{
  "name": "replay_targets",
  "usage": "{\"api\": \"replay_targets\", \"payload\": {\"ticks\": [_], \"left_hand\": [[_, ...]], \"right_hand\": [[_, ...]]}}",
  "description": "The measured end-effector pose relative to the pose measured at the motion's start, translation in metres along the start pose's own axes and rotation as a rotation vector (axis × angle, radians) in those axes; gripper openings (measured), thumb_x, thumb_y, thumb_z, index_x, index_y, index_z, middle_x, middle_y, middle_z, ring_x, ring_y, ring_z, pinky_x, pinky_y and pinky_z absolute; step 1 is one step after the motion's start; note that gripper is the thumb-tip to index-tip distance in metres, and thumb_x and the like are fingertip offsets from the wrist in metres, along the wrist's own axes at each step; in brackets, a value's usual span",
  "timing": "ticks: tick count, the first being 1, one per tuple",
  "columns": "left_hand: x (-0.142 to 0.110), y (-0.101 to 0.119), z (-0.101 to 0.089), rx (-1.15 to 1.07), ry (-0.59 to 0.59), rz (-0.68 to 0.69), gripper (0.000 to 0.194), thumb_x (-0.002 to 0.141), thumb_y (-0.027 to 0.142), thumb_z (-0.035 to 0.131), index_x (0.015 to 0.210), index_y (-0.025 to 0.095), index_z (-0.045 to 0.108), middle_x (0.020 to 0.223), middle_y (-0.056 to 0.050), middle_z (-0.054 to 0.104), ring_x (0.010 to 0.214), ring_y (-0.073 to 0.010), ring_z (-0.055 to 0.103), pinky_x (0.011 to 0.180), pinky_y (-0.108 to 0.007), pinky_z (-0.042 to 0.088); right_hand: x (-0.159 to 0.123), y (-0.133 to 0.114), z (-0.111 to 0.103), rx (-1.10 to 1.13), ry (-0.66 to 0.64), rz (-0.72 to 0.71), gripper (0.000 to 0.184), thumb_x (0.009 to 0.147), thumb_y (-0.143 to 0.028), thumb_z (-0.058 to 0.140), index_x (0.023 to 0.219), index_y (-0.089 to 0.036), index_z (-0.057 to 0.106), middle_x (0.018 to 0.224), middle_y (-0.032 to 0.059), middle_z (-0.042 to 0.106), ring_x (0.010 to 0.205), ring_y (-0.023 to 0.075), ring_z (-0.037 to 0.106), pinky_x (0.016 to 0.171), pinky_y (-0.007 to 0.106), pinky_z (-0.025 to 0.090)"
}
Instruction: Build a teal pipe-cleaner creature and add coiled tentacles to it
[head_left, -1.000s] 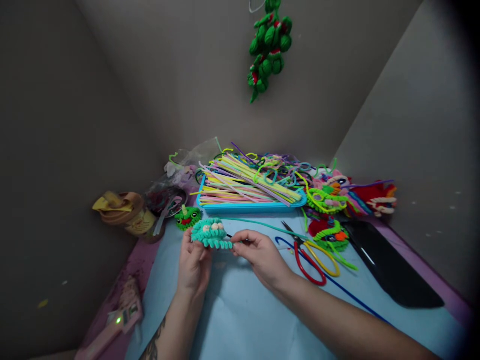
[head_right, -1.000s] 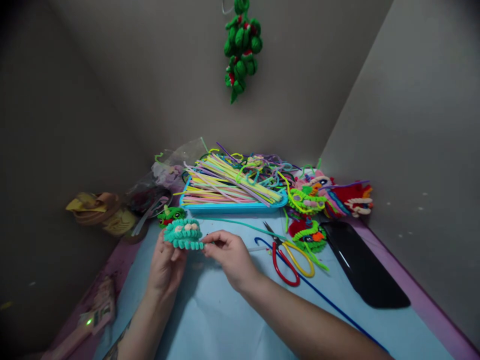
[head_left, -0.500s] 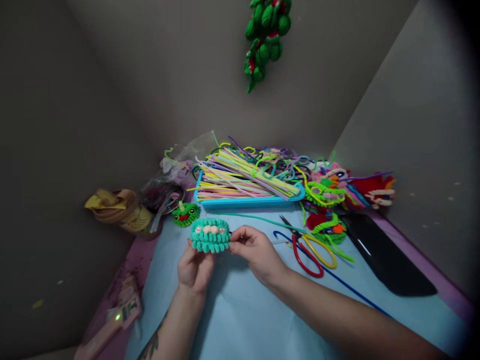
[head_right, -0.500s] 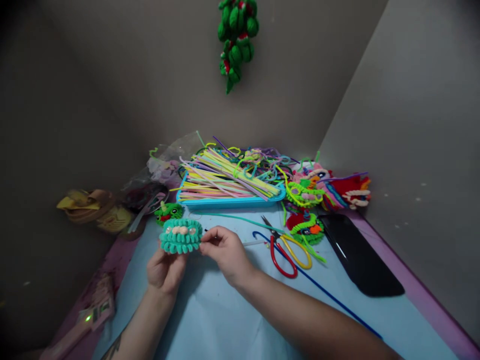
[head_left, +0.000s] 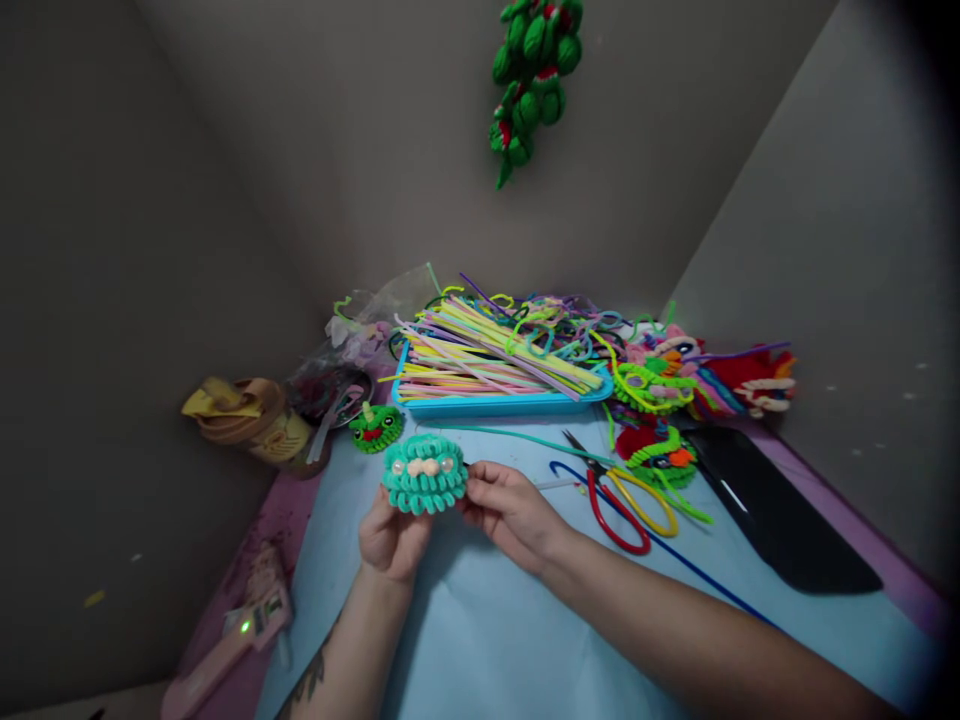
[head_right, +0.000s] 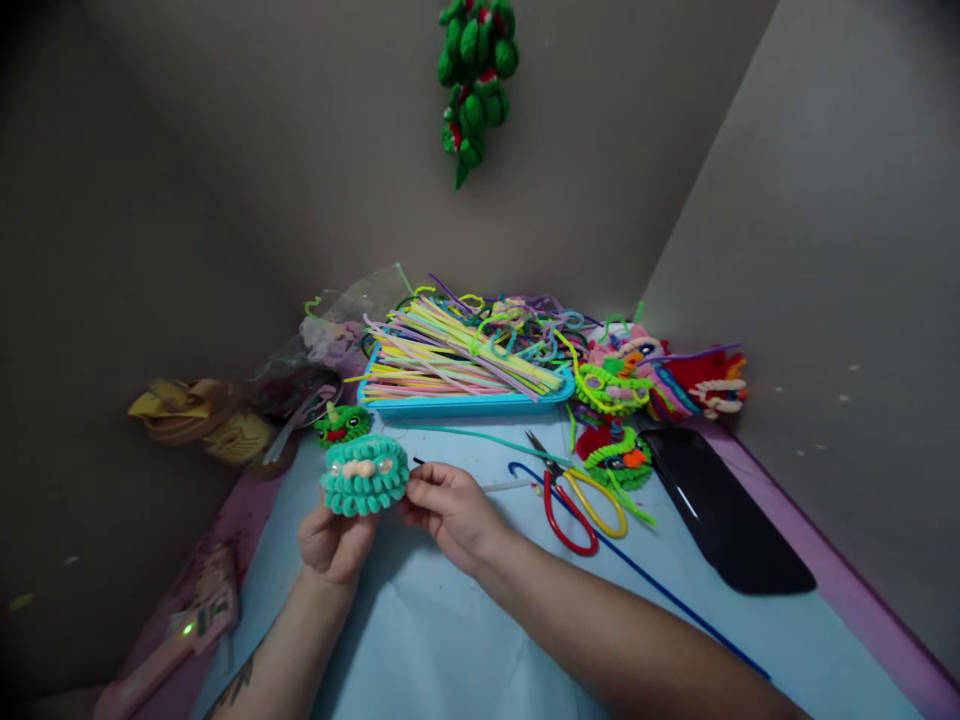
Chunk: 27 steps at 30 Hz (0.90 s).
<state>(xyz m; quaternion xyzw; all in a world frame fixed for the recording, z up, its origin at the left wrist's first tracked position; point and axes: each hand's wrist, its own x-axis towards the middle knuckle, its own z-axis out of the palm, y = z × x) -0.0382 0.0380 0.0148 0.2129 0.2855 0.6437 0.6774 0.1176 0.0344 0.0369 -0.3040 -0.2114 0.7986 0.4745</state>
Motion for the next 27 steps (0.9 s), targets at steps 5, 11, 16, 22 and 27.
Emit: {"api": "replay_targets", "payload": {"ticks": [5, 11, 16, 22, 27], "left_hand": [[-0.001, 0.003, 0.000, 0.000, -0.059, 0.004, 0.024, 0.068, 0.026, 0.066, 0.091, 0.019, 0.068, 0.097, -0.007, 0.070, 0.093, -0.0229, 0.065, 0.086, -0.036, 0.052], [-0.002, 0.002, -0.006, -0.066, -0.116, -0.035, 0.029, 0.074, 0.023, 0.062, 0.102, 0.021, 0.065, 0.100, -0.007, 0.070, 0.097, -0.0217, 0.064, 0.090, -0.034, 0.049], [-0.005, -0.002, -0.004, -0.134, -0.215, -0.118, 0.046, 0.076, 0.015, 0.058, 0.120, 0.026, 0.055, 0.110, -0.005, 0.067, 0.103, -0.0199, 0.061, 0.092, -0.031, 0.048], [-0.006, -0.011, -0.004, -0.138, -0.246, -0.142, 0.044, 0.080, 0.015, 0.056, 0.123, 0.022, 0.052, 0.117, -0.007, 0.062, 0.108, -0.0195, 0.058, 0.096, -0.029, 0.045], [-0.007, -0.015, 0.012, -0.113, -0.204, -0.138, 0.038, 0.077, 0.017, 0.062, 0.115, 0.019, 0.057, 0.119, -0.007, 0.060, 0.106, -0.0188, 0.058, 0.094, -0.028, 0.045]], "right_hand": [[-0.002, 0.000, 0.003, -0.029, -0.039, -0.108, 0.029, 0.061, -0.032, 0.079, 0.066, -0.014, 0.057, 0.063, -0.0006, 0.060, 0.058, 0.0088, 0.055, 0.055, 0.019, 0.043], [-0.005, -0.001, 0.008, 0.055, -0.043, -0.180, 0.027, 0.064, -0.030, 0.078, 0.066, -0.016, 0.056, 0.068, -0.0022, 0.058, 0.063, 0.0093, 0.055, 0.057, 0.020, 0.046], [0.000, 0.000, 0.003, 0.185, -0.006, -0.116, 0.024, 0.060, -0.022, 0.080, 0.066, -0.015, 0.058, 0.063, -0.0028, 0.059, 0.060, 0.0087, 0.055, 0.058, 0.020, 0.048], [0.006, 0.000, -0.006, 0.265, 0.006, -0.101, 0.019, 0.064, -0.018, 0.076, 0.067, -0.018, 0.057, 0.062, -0.0039, 0.059, 0.058, 0.0091, 0.055, 0.054, 0.019, 0.048], [0.010, -0.003, -0.010, 0.253, 0.030, -0.140, 0.017, 0.065, -0.020, 0.074, 0.066, -0.019, 0.057, 0.063, -0.0046, 0.059, 0.059, 0.0095, 0.054, 0.054, 0.020, 0.048]]}}
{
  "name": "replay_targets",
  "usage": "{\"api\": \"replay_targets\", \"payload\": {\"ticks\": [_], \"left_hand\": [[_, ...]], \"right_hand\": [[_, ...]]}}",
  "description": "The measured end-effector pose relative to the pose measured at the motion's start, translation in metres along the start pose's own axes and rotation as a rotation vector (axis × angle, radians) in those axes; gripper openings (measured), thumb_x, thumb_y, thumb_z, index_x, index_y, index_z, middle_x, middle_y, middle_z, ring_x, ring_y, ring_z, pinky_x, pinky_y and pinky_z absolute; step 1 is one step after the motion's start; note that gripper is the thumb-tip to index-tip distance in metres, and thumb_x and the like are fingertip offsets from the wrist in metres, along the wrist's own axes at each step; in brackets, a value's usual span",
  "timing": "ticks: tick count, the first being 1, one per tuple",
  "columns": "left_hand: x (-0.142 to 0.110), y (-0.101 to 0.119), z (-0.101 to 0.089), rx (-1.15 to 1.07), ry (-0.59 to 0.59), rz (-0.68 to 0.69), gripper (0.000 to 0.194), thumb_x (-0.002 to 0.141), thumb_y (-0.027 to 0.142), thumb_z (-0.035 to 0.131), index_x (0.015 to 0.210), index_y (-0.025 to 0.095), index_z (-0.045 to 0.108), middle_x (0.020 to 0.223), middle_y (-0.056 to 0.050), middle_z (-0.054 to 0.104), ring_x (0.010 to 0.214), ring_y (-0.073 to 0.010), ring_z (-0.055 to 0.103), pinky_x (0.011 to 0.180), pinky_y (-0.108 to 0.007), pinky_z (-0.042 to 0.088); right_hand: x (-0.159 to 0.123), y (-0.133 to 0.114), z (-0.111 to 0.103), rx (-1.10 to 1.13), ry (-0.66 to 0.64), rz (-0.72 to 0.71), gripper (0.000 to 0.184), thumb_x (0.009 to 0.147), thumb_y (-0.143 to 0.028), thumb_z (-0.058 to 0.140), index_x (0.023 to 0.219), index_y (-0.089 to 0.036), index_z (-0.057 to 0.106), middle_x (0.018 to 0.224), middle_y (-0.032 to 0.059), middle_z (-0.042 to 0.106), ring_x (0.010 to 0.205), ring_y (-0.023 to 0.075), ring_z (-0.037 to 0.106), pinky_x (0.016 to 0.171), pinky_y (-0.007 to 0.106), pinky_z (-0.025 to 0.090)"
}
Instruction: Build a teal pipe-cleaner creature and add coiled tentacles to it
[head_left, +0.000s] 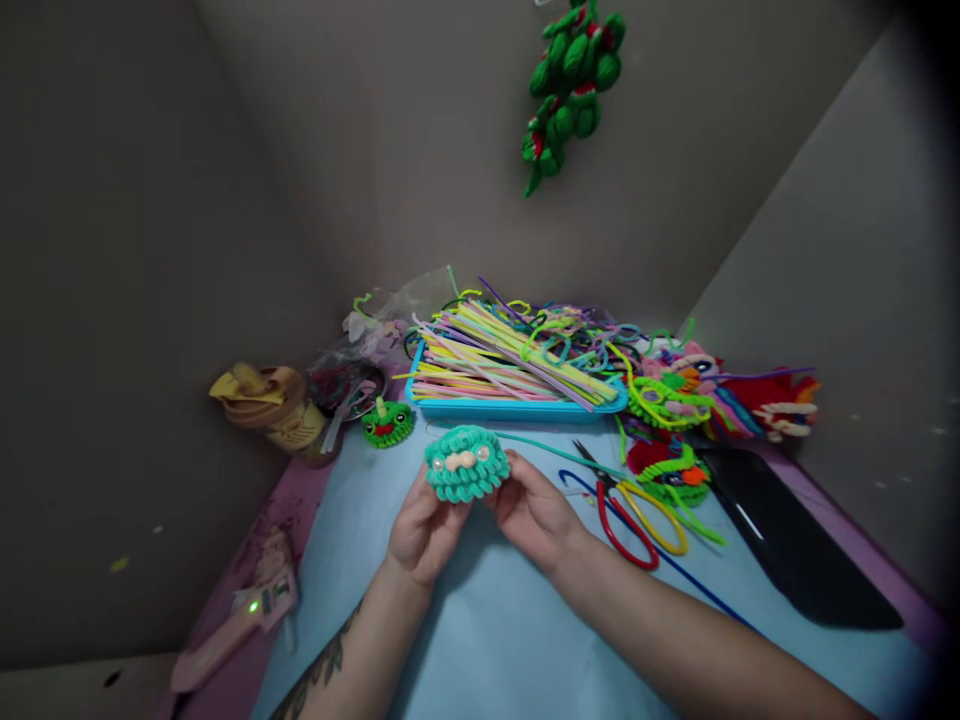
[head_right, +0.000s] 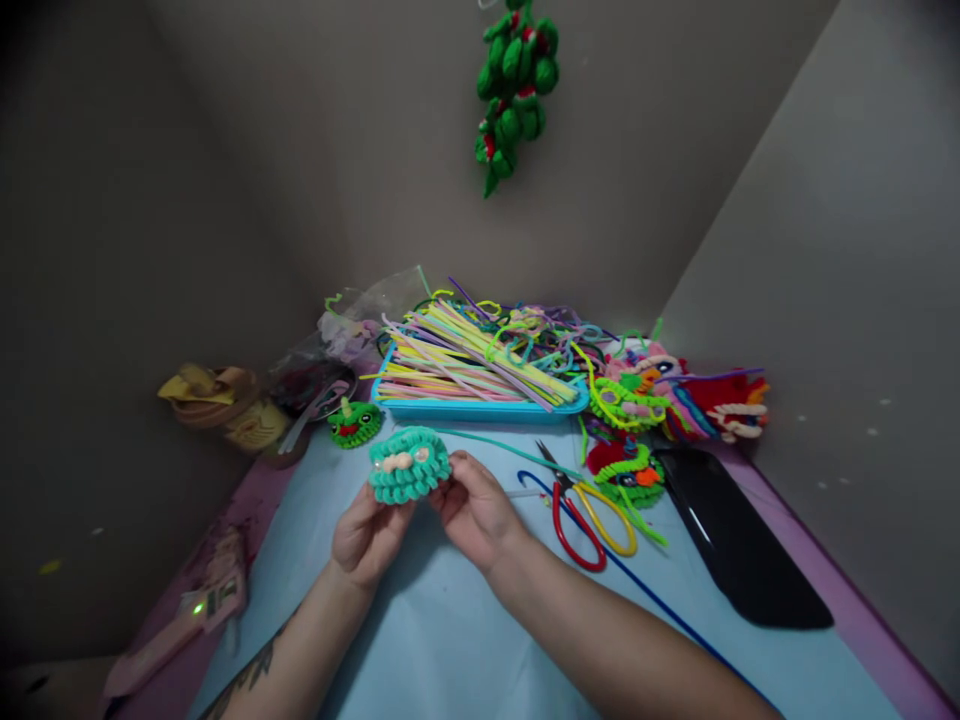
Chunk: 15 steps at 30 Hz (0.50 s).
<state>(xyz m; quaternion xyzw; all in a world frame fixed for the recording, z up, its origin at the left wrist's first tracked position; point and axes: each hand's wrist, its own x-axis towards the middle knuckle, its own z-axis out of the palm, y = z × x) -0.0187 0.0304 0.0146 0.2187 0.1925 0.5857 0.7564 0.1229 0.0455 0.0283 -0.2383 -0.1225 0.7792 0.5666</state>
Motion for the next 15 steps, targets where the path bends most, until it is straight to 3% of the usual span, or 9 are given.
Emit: {"api": "replay_targets", "payload": {"ticks": [9, 13, 15], "left_hand": [[0.005, 0.001, 0.019, 0.040, 0.100, -0.159, 0.044, 0.082, 0.046, 0.054, 0.116, 0.018, 0.055, 0.121, -0.012, 0.056, 0.109, -0.0244, 0.054, 0.093, -0.039, 0.043], [0.004, 0.006, 0.017, 0.202, 0.151, -0.039, 0.045, 0.081, 0.047, 0.056, 0.120, 0.024, 0.053, 0.132, -0.009, 0.047, 0.114, -0.0240, 0.050, 0.092, -0.038, 0.043], [0.002, 0.009, 0.016, 0.329, 0.123, 0.044, 0.044, 0.080, 0.045, 0.059, 0.119, 0.025, 0.055, 0.137, -0.007, 0.043, 0.117, -0.0241, 0.046, 0.091, -0.036, 0.042]], "right_hand": [[0.001, -0.023, 0.008, -0.202, 0.059, -0.094, 0.022, 0.060, -0.024, 0.076, 0.064, -0.019, 0.055, 0.062, -0.0044, 0.059, 0.059, 0.0102, 0.053, 0.056, 0.022, 0.045], [-0.005, -0.031, 0.017, -0.371, 0.035, -0.049, 0.027, 0.056, -0.026, 0.078, 0.059, -0.017, 0.053, 0.059, -0.0035, 0.058, 0.056, 0.0099, 0.052, 0.055, 0.023, 0.043], [-0.009, -0.034, 0.021, -0.474, -0.005, 0.011, 0.028, 0.056, -0.027, 0.078, 0.057, -0.016, 0.053, 0.056, -0.0034, 0.056, 0.054, 0.0100, 0.051, 0.054, 0.023, 0.042]]}}
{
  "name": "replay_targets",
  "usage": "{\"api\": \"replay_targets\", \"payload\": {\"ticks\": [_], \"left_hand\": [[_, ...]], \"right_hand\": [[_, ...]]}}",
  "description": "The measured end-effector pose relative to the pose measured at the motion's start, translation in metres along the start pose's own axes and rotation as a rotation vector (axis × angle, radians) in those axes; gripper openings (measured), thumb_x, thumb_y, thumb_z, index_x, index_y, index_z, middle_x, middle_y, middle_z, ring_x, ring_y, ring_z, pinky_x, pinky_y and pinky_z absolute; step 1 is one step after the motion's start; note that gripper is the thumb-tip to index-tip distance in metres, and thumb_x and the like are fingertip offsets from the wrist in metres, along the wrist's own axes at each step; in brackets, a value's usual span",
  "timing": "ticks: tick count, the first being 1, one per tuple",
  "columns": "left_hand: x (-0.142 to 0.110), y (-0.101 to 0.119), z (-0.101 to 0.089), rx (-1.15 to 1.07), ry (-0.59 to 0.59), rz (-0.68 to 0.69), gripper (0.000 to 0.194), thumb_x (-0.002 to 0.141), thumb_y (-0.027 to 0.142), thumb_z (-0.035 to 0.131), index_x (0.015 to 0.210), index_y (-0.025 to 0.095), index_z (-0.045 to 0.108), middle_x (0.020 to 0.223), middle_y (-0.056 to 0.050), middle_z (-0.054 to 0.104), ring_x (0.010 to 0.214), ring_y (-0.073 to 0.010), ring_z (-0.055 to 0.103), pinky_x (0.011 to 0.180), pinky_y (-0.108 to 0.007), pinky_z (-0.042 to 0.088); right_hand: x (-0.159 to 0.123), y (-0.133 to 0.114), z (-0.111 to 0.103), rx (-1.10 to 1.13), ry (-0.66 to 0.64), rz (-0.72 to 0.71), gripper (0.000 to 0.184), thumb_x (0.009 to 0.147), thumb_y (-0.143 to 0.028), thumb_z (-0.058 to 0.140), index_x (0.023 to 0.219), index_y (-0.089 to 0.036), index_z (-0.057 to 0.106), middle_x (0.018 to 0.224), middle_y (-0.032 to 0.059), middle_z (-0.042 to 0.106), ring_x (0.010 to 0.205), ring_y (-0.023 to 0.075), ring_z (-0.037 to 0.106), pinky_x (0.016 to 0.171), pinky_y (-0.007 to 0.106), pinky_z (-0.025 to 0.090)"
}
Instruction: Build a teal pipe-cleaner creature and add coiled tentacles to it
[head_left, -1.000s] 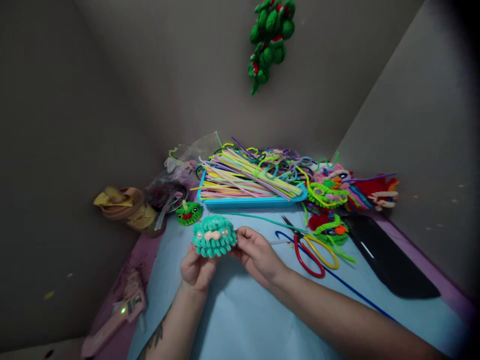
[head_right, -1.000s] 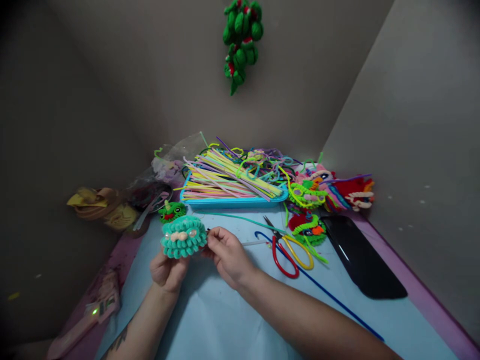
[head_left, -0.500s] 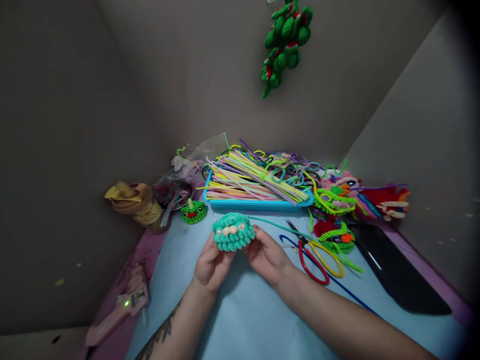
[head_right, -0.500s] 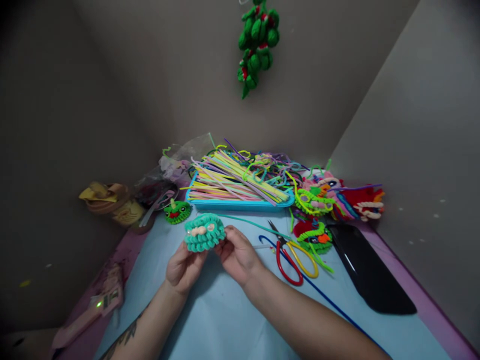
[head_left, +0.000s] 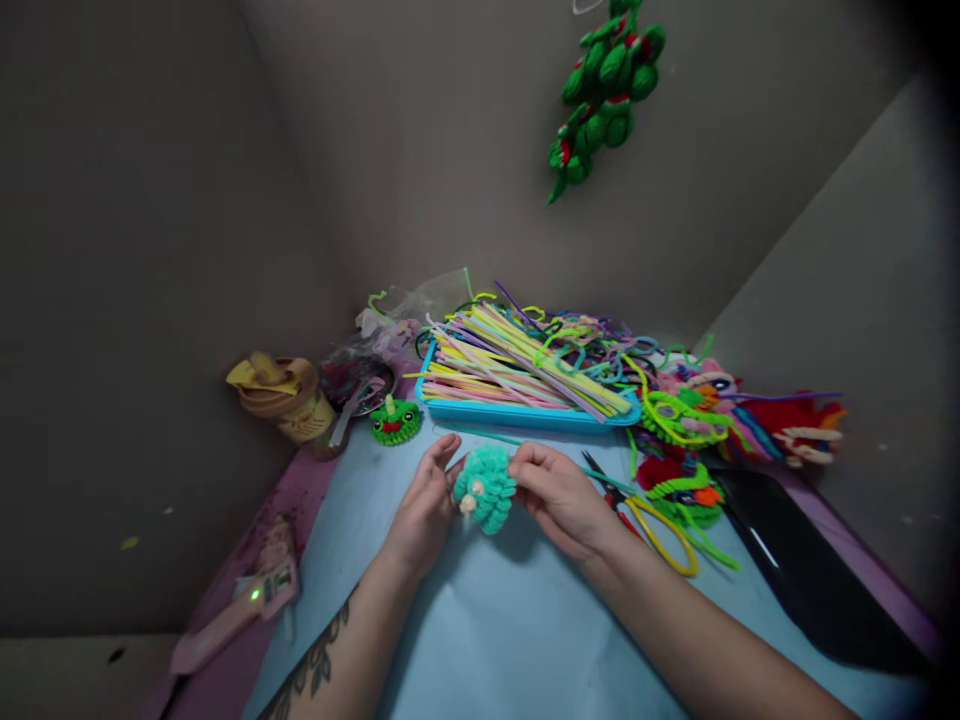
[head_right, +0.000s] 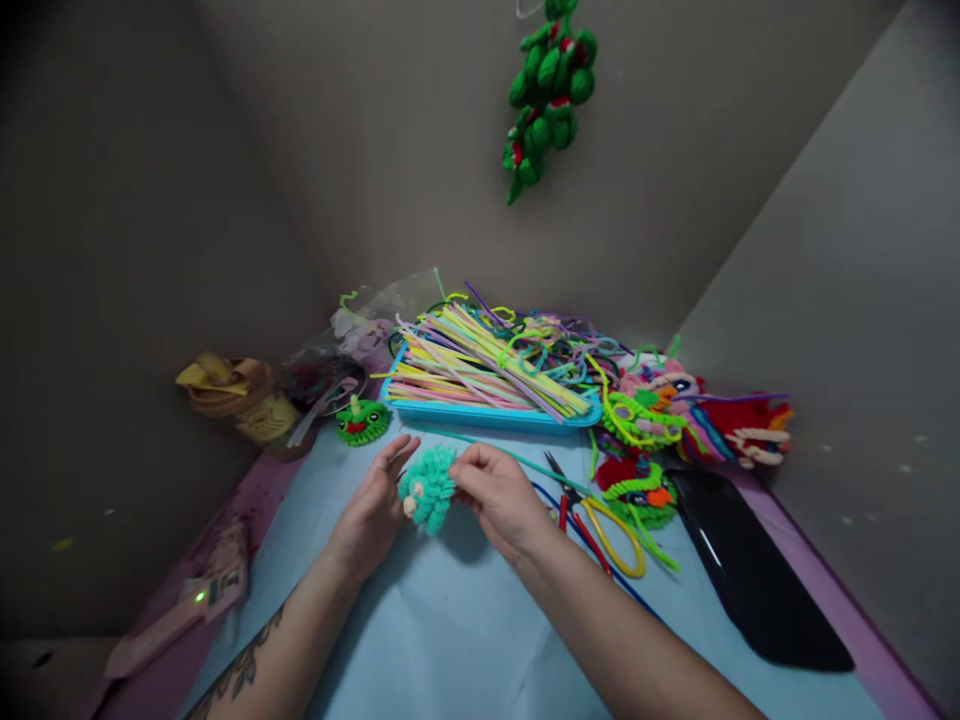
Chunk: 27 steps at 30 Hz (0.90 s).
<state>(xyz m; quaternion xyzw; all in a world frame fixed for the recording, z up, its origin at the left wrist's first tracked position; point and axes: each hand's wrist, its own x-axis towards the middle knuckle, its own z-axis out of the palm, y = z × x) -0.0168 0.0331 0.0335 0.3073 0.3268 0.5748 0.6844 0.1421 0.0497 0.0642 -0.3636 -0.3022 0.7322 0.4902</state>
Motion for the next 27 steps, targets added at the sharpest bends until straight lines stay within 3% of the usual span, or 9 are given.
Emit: {"api": "replay_targets", "payload": {"ticks": [3, 8, 14, 18, 20, 23, 27], "left_hand": [[-0.003, 0.003, -0.003, 0.174, -0.116, 0.025, 0.051, 0.077, 0.046, 0.061, 0.121, 0.021, 0.055, 0.129, -0.010, 0.050, 0.112, -0.0248, 0.049, 0.087, -0.032, 0.043], [-0.008, 0.004, -0.005, 0.328, -0.247, -0.070, 0.072, 0.066, 0.053, 0.069, 0.128, 0.021, 0.050, 0.117, -0.010, 0.056, 0.099, -0.0248, 0.055, 0.076, -0.028, 0.045], [-0.008, 0.005, -0.004, 0.419, -0.198, 0.013, 0.070, 0.061, 0.032, 0.079, 0.125, 0.022, 0.052, 0.115, -0.008, 0.058, 0.099, -0.0237, 0.056, 0.078, -0.026, 0.046], [-0.009, 0.007, 0.000, 0.426, -0.145, 0.075, 0.070, 0.059, 0.020, 0.079, 0.124, 0.023, 0.053, 0.118, -0.009, 0.058, 0.105, -0.0263, 0.055, 0.086, -0.031, 0.045], [-0.010, 0.008, 0.003, 0.434, -0.093, 0.155, 0.069, 0.056, 0.016, 0.080, 0.120, 0.023, 0.057, 0.125, -0.009, 0.054, 0.114, -0.0294, 0.050, 0.094, -0.036, 0.041], [-0.012, 0.008, 0.008, 0.440, -0.007, 0.311, 0.064, 0.050, 0.012, 0.082, 0.110, 0.021, 0.064, 0.134, -0.011, 0.047, 0.127, -0.0327, 0.038, 0.106, -0.041, 0.029], [-0.014, 0.005, 0.011, 0.426, 0.050, 0.388, 0.064, 0.049, 0.007, 0.081, 0.109, 0.021, 0.064, 0.139, -0.012, 0.041, 0.129, -0.0328, 0.036, 0.108, -0.042, 0.025]], "right_hand": [[-0.005, -0.003, 0.002, -0.138, -0.069, 0.031, 0.027, 0.057, -0.028, 0.077, 0.057, -0.016, 0.052, 0.054, -0.0040, 0.054, 0.052, 0.0097, 0.049, 0.053, 0.024, 0.040], [-0.007, -0.003, -0.001, -0.356, -0.154, -0.076, 0.018, 0.063, -0.025, 0.072, 0.061, -0.016, 0.056, 0.058, -0.0042, 0.053, 0.055, 0.0088, 0.047, 0.055, 0.022, 0.037], [-0.003, -0.004, -0.007, -0.494, -0.189, -0.121, 0.016, 0.067, -0.027, 0.068, 0.065, -0.016, 0.056, 0.062, -0.0028, 0.054, 0.059, 0.0098, 0.047, 0.056, 0.022, 0.037], [-0.005, -0.008, -0.007, -0.597, -0.185, -0.161, 0.016, 0.070, -0.029, 0.067, 0.069, -0.017, 0.057, 0.063, -0.0020, 0.055, 0.058, 0.0106, 0.048, 0.055, 0.022, 0.038], [-0.010, -0.009, -0.003, -0.719, -0.138, -0.249, 0.013, 0.073, -0.026, 0.064, 0.067, -0.018, 0.056, 0.063, -0.0015, 0.055, 0.058, 0.0112, 0.048, 0.054, 0.023, 0.038], [-0.020, -0.009, 0.006, -0.928, -0.053, -0.497, 0.011, 0.078, -0.020, 0.057, 0.066, -0.019, 0.056, 0.067, 0.0003, 0.057, 0.067, 0.0139, 0.052, 0.061, 0.025, 0.040], [-0.029, -0.002, 0.013, -1.026, -0.026, -0.737, 0.012, 0.084, -0.016, 0.048, 0.076, -0.020, 0.057, 0.078, 0.0033, 0.059, 0.079, 0.0170, 0.054, 0.074, 0.029, 0.042]]}}
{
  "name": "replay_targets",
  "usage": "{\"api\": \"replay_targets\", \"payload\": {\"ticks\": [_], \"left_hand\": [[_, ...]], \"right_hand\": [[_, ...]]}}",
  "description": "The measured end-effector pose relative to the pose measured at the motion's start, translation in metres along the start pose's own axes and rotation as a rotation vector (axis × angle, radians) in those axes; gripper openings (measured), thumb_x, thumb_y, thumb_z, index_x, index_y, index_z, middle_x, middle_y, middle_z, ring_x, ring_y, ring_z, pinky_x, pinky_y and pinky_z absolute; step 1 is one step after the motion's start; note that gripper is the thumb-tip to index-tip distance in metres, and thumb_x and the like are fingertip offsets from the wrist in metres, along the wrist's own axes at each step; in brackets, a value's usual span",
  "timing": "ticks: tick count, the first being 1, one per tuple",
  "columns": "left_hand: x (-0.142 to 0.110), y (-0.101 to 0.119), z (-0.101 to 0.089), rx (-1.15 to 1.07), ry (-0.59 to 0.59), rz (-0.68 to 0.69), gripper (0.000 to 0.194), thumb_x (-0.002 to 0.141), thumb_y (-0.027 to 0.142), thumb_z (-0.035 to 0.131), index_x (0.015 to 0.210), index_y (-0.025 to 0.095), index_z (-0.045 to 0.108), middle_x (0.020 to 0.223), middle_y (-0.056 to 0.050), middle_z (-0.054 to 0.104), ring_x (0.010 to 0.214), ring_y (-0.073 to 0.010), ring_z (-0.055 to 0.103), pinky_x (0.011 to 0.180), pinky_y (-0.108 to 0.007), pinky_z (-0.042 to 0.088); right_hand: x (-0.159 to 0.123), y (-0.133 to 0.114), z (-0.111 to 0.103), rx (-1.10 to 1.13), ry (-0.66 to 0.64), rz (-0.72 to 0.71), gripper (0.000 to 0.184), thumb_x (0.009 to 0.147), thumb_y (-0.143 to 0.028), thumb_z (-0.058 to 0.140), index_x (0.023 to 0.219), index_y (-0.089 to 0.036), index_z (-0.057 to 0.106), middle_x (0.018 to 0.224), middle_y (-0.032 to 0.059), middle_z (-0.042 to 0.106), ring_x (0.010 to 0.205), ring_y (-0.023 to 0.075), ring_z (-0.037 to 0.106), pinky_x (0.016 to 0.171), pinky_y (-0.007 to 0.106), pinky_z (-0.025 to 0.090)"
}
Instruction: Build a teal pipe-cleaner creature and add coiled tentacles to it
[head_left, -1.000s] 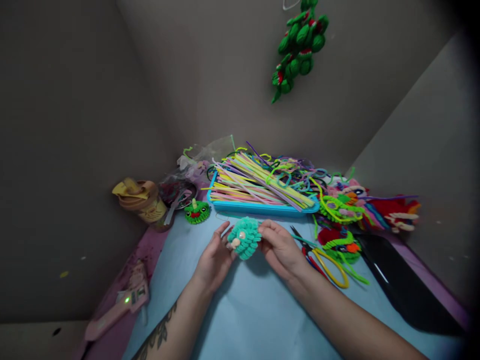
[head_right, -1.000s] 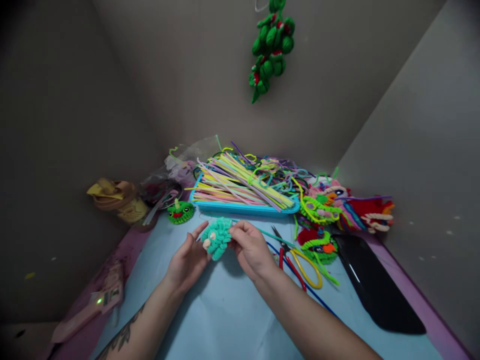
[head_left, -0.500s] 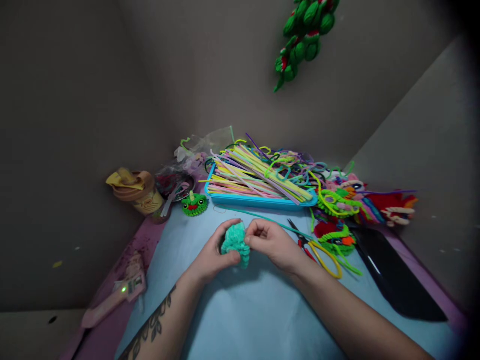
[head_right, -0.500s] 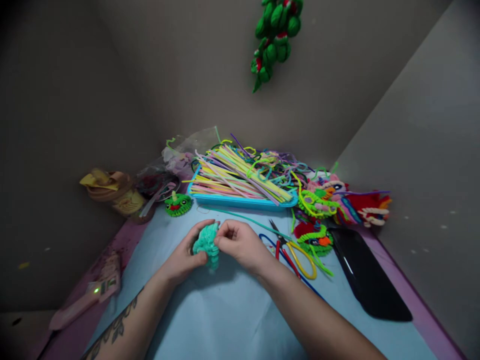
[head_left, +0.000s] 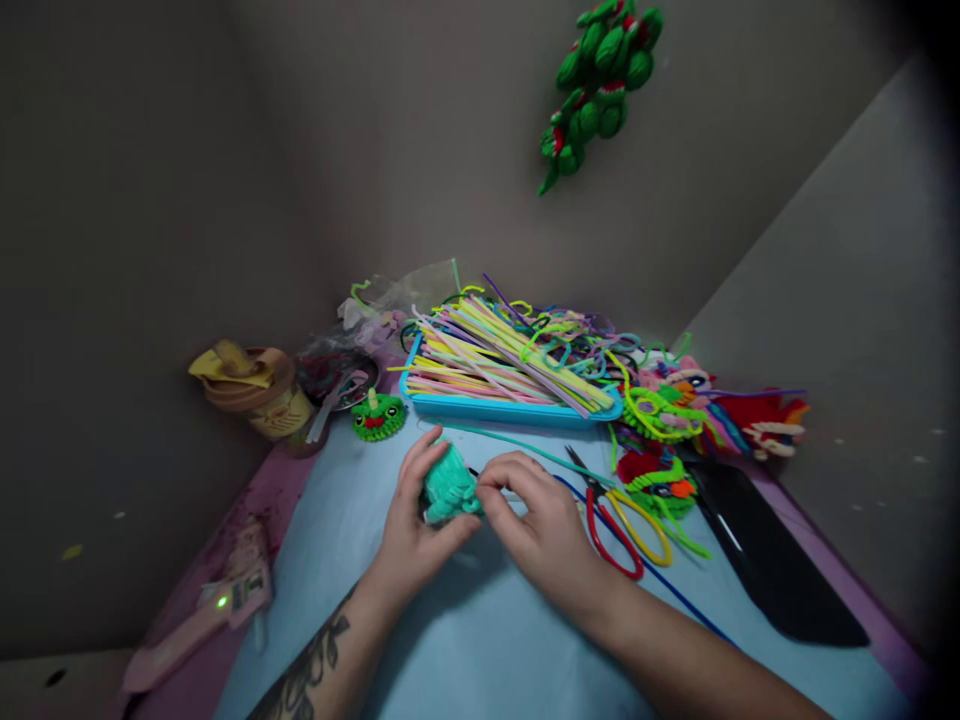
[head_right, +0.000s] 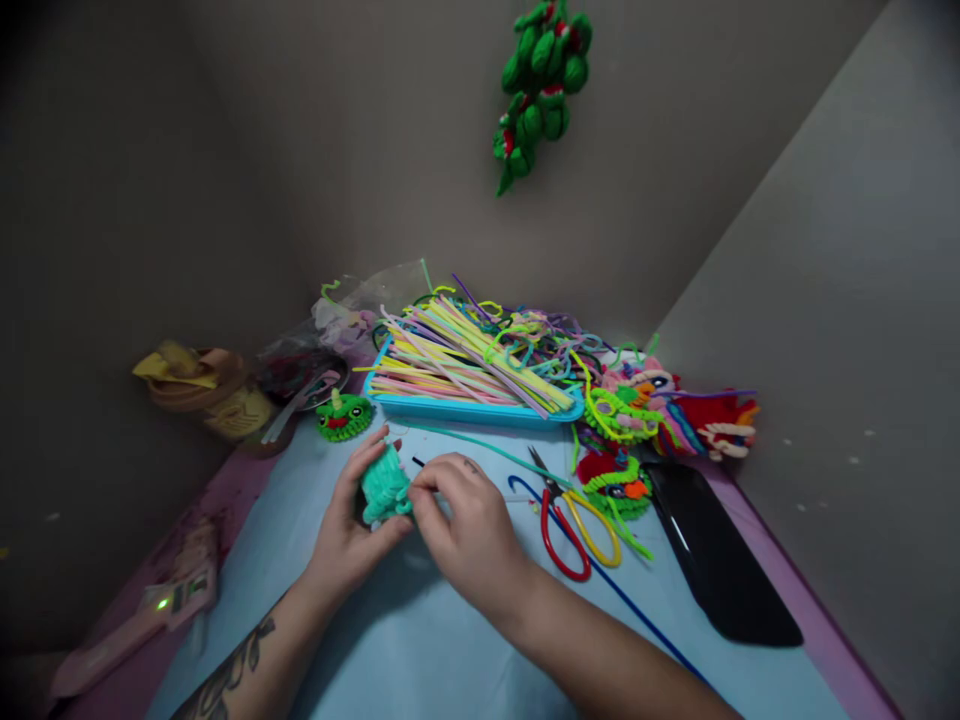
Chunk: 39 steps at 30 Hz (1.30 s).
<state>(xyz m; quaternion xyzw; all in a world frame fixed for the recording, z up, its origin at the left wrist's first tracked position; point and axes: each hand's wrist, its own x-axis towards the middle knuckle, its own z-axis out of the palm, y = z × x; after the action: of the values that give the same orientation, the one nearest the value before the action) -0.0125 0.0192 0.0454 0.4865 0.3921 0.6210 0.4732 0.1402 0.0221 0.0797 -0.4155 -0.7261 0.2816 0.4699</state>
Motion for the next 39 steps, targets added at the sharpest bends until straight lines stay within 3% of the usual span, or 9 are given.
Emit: {"api": "replay_targets", "payload": {"ticks": [4, 9, 13, 16, 29, 39], "left_hand": [[-0.004, -0.003, 0.003, -0.069, 0.073, -0.066, 0.067, 0.052, 0.008, 0.081, 0.113, 0.022, 0.060, 0.138, -0.011, 0.042, 0.129, -0.0317, 0.035, 0.106, -0.040, 0.029], [-0.007, -0.005, 0.008, -0.036, 0.071, -0.087, 0.067, 0.055, 0.014, 0.080, 0.118, 0.022, 0.057, 0.136, -0.010, 0.045, 0.129, -0.0300, 0.036, 0.105, -0.037, 0.030], [-0.008, -0.008, 0.009, -0.002, 0.082, -0.106, 0.068, 0.060, 0.018, 0.078, 0.122, 0.025, 0.052, 0.130, -0.008, 0.051, 0.120, -0.0255, 0.046, 0.099, -0.032, 0.036], [-0.008, -0.010, 0.008, -0.016, 0.049, -0.165, 0.070, 0.067, 0.023, 0.074, 0.130, 0.026, 0.043, 0.120, -0.007, 0.057, 0.107, -0.0218, 0.055, 0.090, -0.029, 0.042], [-0.010, -0.015, 0.006, -0.020, 0.058, -0.133, 0.078, 0.064, 0.043, 0.075, 0.132, 0.025, 0.040, 0.122, -0.010, 0.054, 0.108, -0.0242, 0.054, 0.092, -0.032, 0.042], [-0.010, -0.017, 0.005, 0.092, 0.025, -0.097, 0.076, 0.068, 0.041, 0.071, 0.133, 0.023, 0.035, 0.124, -0.011, 0.052, 0.106, -0.0232, 0.055, 0.089, -0.034, 0.045]], "right_hand": [[-0.006, 0.004, 0.007, 0.008, 0.051, -0.016, 0.010, 0.086, -0.018, 0.048, 0.085, -0.022, 0.058, 0.082, 0.0042, 0.059, 0.081, 0.0176, 0.055, 0.072, 0.030, 0.044], [-0.009, 0.011, 0.011, -0.008, 0.130, -0.041, 0.010, 0.086, -0.015, 0.049, 0.084, -0.023, 0.055, 0.076, 0.0023, 0.058, 0.074, 0.0158, 0.056, 0.067, 0.028, 0.046], [-0.011, 0.015, 0.013, -0.029, 0.109, -0.175, 0.018, 0.085, -0.009, 0.047, 0.091, -0.023, 0.056, 0.084, 0.0044, 0.061, 0.083, 0.0172, 0.058, 0.075, 0.030, 0.047], [-0.010, 0.016, 0.014, -0.003, 0.082, -0.201, 0.023, 0.083, -0.008, 0.048, 0.097, -0.023, 0.058, 0.091, 0.0057, 0.062, 0.090, 0.0184, 0.058, 0.081, 0.032, 0.047], [-0.009, 0.019, 0.014, 0.032, 0.075, -0.148, 0.032, 0.083, -0.014, 0.056, 0.112, -0.026, 0.062, 0.094, 0.0065, 0.060, 0.088, 0.0180, 0.059, 0.078, 0.031, 0.049], [-0.008, 0.013, 0.017, 0.112, 0.141, 0.015, 0.019, 0.081, -0.012, 0.055, 0.095, -0.020, 0.065, 0.086, 0.0035, 0.064, 0.078, 0.0138, 0.060, 0.070, 0.025, 0.049]]}}
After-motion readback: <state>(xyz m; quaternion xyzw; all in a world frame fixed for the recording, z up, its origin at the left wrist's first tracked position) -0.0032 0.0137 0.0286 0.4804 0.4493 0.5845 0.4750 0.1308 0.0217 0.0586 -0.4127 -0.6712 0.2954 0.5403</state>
